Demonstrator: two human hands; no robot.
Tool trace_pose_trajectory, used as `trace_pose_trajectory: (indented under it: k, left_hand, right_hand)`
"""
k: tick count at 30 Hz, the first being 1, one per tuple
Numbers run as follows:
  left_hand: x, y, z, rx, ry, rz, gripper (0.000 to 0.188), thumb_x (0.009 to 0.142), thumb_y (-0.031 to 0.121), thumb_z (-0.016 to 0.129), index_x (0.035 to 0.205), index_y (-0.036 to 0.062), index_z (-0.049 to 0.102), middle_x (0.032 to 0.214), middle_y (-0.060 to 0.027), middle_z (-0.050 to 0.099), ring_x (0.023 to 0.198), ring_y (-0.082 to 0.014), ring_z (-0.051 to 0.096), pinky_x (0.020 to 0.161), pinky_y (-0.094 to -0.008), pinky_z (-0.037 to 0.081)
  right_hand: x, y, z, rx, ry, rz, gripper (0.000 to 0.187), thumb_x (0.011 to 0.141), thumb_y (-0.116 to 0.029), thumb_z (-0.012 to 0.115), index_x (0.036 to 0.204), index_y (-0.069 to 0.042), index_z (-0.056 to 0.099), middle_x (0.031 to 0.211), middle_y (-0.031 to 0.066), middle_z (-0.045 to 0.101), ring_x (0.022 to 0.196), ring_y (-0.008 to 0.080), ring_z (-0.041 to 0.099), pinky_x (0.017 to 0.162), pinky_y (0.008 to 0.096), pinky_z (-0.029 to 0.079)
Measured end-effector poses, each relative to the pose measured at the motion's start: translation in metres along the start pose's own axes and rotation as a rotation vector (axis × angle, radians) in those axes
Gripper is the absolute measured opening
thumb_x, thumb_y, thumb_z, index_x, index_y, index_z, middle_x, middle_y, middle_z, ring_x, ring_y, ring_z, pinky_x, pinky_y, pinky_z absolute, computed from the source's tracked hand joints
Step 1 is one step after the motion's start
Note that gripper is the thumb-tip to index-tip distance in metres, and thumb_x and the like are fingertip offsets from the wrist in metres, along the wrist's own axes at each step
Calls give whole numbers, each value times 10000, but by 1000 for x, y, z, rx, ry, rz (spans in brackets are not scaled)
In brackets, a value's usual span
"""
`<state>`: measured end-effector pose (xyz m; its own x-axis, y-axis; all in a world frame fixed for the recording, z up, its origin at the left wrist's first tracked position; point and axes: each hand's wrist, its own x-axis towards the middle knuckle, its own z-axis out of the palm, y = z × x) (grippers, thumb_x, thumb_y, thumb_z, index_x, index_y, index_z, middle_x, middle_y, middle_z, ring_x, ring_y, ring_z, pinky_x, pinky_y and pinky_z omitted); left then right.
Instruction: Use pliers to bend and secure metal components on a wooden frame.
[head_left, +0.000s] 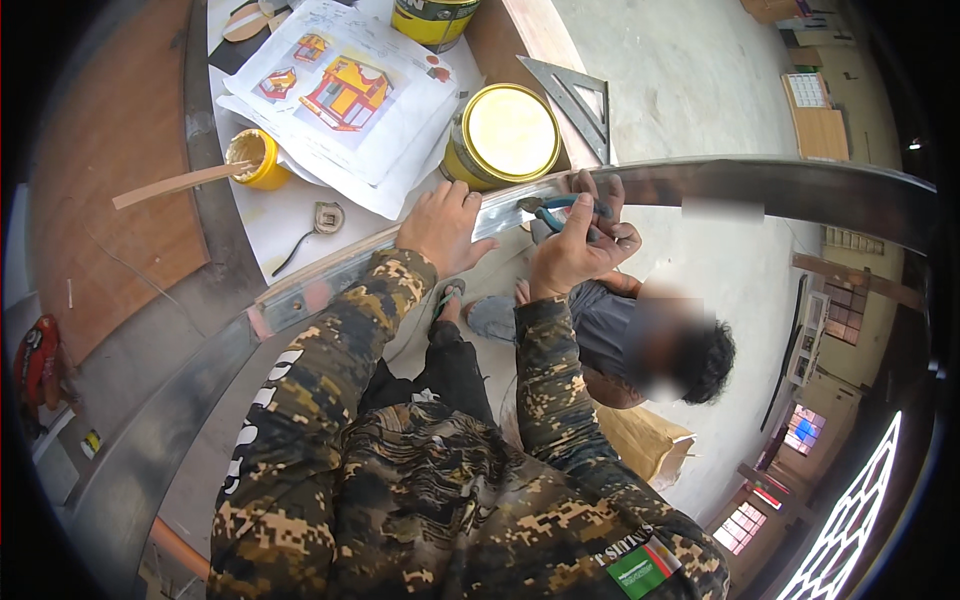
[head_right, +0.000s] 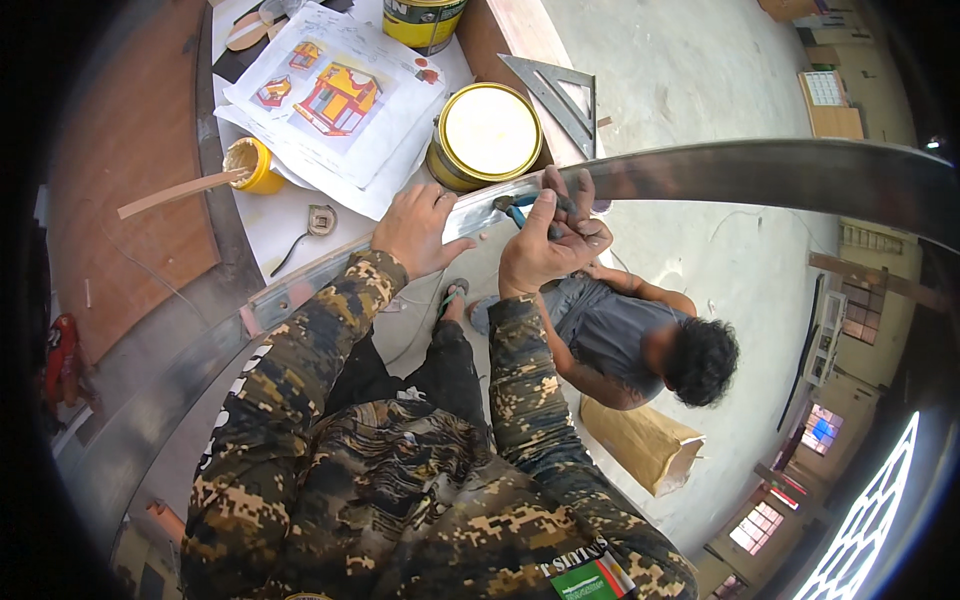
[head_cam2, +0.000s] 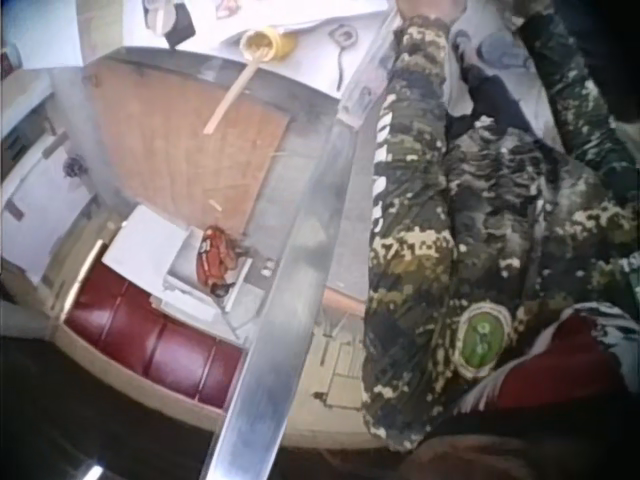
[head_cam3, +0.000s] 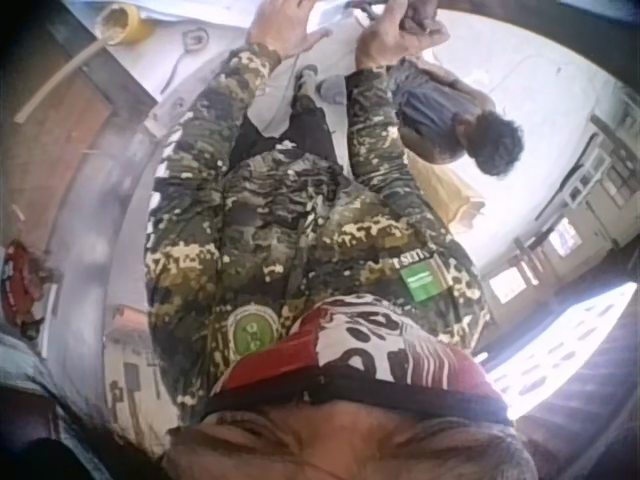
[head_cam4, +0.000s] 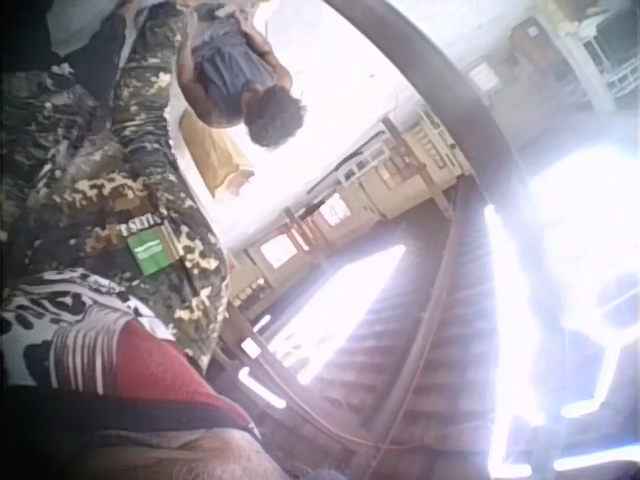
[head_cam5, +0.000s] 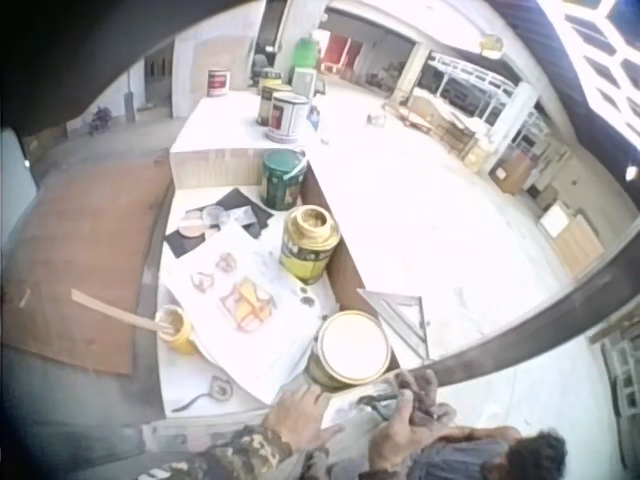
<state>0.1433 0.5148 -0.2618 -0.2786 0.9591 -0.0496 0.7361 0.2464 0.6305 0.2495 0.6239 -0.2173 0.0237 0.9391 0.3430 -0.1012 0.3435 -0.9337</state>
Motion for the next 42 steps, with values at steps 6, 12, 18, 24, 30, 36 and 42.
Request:
trace_pose_trajectory:
  k: [6, 12, 18, 24, 30, 36, 42]
  left_hand:
    - [3, 1, -4, 17, -16, 7, 582, 778, 405, 832, 1162, 11, 643, 1090, -119, 564, 1077, -287, 556, 924, -429, 467]
    - [2, 0, -6, 10, 5, 23, 503, 792, 379, 815, 1108, 30, 638, 1071, -108, 564, 1085, -273, 551, 916, -395, 475]
    - [3, -1, -6, 18, -29, 9, 555, 786, 391, 821, 1173, 38, 639, 1072, -114, 554, 1065, -288, 548, 903, -417, 475]
    - [6, 0, -9, 18, -15, 0, 555, 789, 396, 818, 1178, 42, 639, 1060, -109, 548, 1049, -282, 545, 897, -416, 475]
    - [6, -2, -9, 23, -11, -1, 569, 791, 400, 819, 1192, 40, 637, 1057, -107, 547, 1049, -281, 543, 903, -413, 472]
    - [7, -2, -9, 32, -20, -4, 571, 792, 392, 821, 1201, 39, 635, 1065, -106, 548, 1053, -279, 544, 906, -414, 472]
    - [7, -2, -10, 23, -16, -4, 565, 790, 387, 822, 1196, 43, 634, 1063, -107, 545, 1059, -278, 545, 906, -415, 474]
  right_hand:
    - [-7, 7, -5, -88, -24, -42, 210, 1037, -119, 607, 912, 40, 551, 1205, 243, 678, 1037, 264, 696, 914, 356, 537]
    - [-1, -4, 3, -203, -275, -56, 201, 1011, -63, 581, 1106, 68, 700, 1262, 216, 678, 1145, 238, 654, 991, 338, 491]
    - [19, -11, -20, -37, -166, 23, 503, 831, 132, 457, 1308, 129, 614, 1363, 177, 530, 1183, 273, 632, 977, 311, 516]
    - [12, -3, -18, -92, -142, 33, 505, 838, 127, 470, 1322, 108, 611, 1400, 161, 504, 1204, 255, 613, 984, 315, 515]
    - [1, 1, -10, -157, -54, -19, 526, 839, 114, 490, 1351, 67, 603, 1381, 144, 515, 1165, 229, 615, 982, 323, 514]
    - [1, -3, -2, -63, -43, -6, 511, 834, 110, 479, 1327, 64, 604, 1304, 169, 567, 1138, 245, 621, 969, 342, 522]
    - [42, 8, -12, 16, -449, -76, 298, 774, 123, 449, 979, 73, 661, 1069, 221, 660, 961, 266, 671, 864, 335, 541]
